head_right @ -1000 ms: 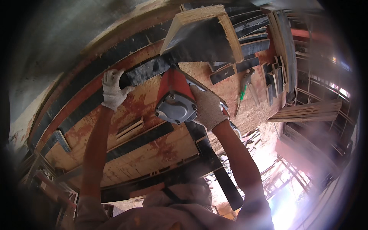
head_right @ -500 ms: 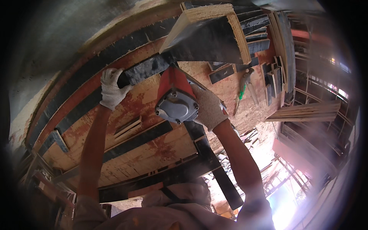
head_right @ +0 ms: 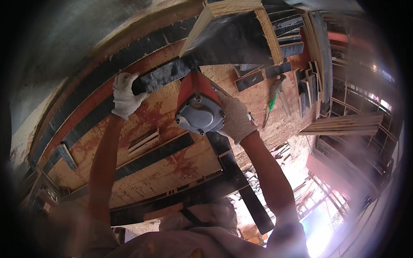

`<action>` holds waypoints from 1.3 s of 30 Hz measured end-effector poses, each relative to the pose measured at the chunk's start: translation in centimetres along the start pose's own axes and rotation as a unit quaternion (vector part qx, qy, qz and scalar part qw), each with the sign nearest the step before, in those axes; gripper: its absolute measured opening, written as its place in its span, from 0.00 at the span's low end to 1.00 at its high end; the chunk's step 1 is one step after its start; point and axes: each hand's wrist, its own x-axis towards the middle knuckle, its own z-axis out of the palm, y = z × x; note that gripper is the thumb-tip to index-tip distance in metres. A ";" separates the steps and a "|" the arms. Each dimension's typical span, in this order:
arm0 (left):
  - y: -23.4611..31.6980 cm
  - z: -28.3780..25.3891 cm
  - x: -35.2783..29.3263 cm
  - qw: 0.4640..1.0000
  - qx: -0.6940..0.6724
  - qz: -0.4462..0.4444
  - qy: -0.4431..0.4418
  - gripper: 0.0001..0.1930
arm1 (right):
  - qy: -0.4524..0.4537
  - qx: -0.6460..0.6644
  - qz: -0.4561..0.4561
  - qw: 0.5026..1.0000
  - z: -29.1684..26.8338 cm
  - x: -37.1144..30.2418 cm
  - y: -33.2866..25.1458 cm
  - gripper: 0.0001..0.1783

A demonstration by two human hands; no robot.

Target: The person assembles a wooden frame by positioning dark wooden strips onto a plywood base and securing them with a red pneumatic nail gun. The person repeatedly picks up strips, aligns them along the edges, and fastens them in place.

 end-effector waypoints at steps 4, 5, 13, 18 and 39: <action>1.4 -0.7 0.4 0.999 0.021 0.041 -0.001 0.48 | -0.011 0.008 0.017 1.000 0.2 0.1 -0.5 0.48; 1.6 -0.6 0.3 0.998 0.038 0.049 0.002 0.47 | -0.008 0.002 0.013 1.000 0.3 0.1 -0.3 0.48; 0.8 0.7 0.3 0.993 0.034 0.100 0.056 0.44 | 0.095 -0.191 -0.106 0.971 1.5 -1.8 3.8 0.44; 0.6 0.8 -0.1 0.995 0.031 0.084 0.044 0.42 | 0.024 0.241 0.278 0.930 3.4 -2.3 -5.9 0.13; 1.1 0.5 -0.2 0.998 0.020 0.055 0.030 0.40 | -0.026 0.361 0.321 0.875 8.7 0.7 -9.1 0.05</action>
